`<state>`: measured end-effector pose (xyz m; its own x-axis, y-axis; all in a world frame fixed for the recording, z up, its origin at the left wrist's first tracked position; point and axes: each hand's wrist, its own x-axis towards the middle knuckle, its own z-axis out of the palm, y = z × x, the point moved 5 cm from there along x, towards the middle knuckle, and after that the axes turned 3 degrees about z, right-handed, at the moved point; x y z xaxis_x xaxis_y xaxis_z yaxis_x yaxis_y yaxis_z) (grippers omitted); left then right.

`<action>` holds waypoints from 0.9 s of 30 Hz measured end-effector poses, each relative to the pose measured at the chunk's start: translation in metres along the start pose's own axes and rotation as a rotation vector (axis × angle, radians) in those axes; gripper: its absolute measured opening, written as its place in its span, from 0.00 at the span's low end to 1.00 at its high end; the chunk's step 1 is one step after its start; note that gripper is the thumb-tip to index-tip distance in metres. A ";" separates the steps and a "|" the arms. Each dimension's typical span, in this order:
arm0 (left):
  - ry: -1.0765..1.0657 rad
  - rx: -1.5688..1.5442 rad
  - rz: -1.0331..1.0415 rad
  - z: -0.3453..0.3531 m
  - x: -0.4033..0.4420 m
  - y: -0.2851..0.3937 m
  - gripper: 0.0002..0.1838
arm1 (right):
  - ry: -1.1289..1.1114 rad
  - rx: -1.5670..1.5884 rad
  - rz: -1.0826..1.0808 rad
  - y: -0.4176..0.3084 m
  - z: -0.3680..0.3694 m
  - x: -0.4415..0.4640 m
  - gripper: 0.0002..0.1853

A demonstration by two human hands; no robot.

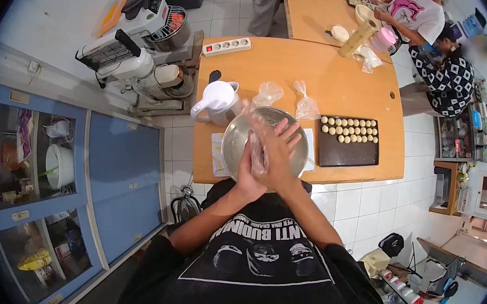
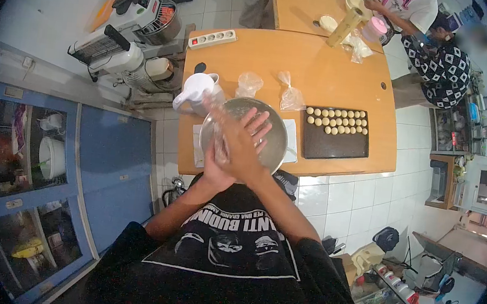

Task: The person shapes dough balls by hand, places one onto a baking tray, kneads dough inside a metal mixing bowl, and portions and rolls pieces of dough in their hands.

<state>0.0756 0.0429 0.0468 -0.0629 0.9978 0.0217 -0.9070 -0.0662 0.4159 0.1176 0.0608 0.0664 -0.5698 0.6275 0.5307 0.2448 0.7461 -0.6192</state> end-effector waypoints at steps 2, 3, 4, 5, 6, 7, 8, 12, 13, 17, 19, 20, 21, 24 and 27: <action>0.059 -0.048 0.045 0.003 0.007 0.024 0.46 | 0.021 0.075 0.054 0.003 0.002 0.002 0.32; 0.112 -0.099 0.093 -0.002 0.013 0.037 0.45 | 0.000 0.158 0.046 0.003 0.008 0.000 0.30; 0.147 0.009 0.151 -0.011 0.018 0.044 0.46 | -0.021 0.242 0.039 0.002 0.013 -0.001 0.29; 0.146 0.008 0.151 -0.018 0.019 0.039 0.46 | -0.021 0.241 0.038 0.000 0.014 -0.002 0.29; 0.166 -0.008 0.101 -0.027 0.019 0.028 0.47 | -0.068 0.261 0.020 -0.005 0.015 0.000 0.29; 0.186 -0.026 0.051 -0.038 0.018 0.014 0.47 | -0.117 0.280 0.002 -0.010 0.015 0.002 0.29; 0.070 -0.178 -0.014 -0.047 0.011 -0.005 0.46 | -0.166 0.298 -0.014 -0.013 0.017 0.003 0.29; 0.101 -0.040 0.073 -0.006 0.008 0.023 0.46 | -0.102 0.315 0.028 -0.010 0.016 0.005 0.29; 0.099 -0.037 0.072 -0.010 0.016 0.032 0.46 | -0.077 0.323 0.041 -0.009 0.017 0.007 0.29; 0.145 0.046 0.278 -0.036 0.020 0.031 0.46 | -0.036 0.317 0.051 -0.006 0.018 0.008 0.29; -0.022 -0.016 0.072 -0.036 0.008 -0.001 0.46 | -0.043 0.276 0.031 -0.003 0.020 0.004 0.29; -0.109 -0.219 0.034 -0.035 0.002 -0.008 0.47 | -0.011 0.240 -0.003 0.026 0.028 0.001 0.30; -0.106 -0.219 0.034 -0.028 0.003 0.000 0.47 | -0.011 0.243 -0.001 0.020 0.024 0.003 0.30; 0.132 0.065 0.172 -0.021 0.019 0.040 0.47 | -0.062 0.327 0.243 0.005 0.019 0.008 0.28; 0.167 -0.100 0.154 -0.039 0.025 0.027 0.45 | -0.027 0.190 -0.061 -0.024 0.016 0.017 0.29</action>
<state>0.0335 0.0663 0.0234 -0.2642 0.9615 -0.0760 -0.9174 -0.2262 0.3275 0.0901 0.0495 0.0812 -0.6004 0.5740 0.5568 0.0579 0.7257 -0.6856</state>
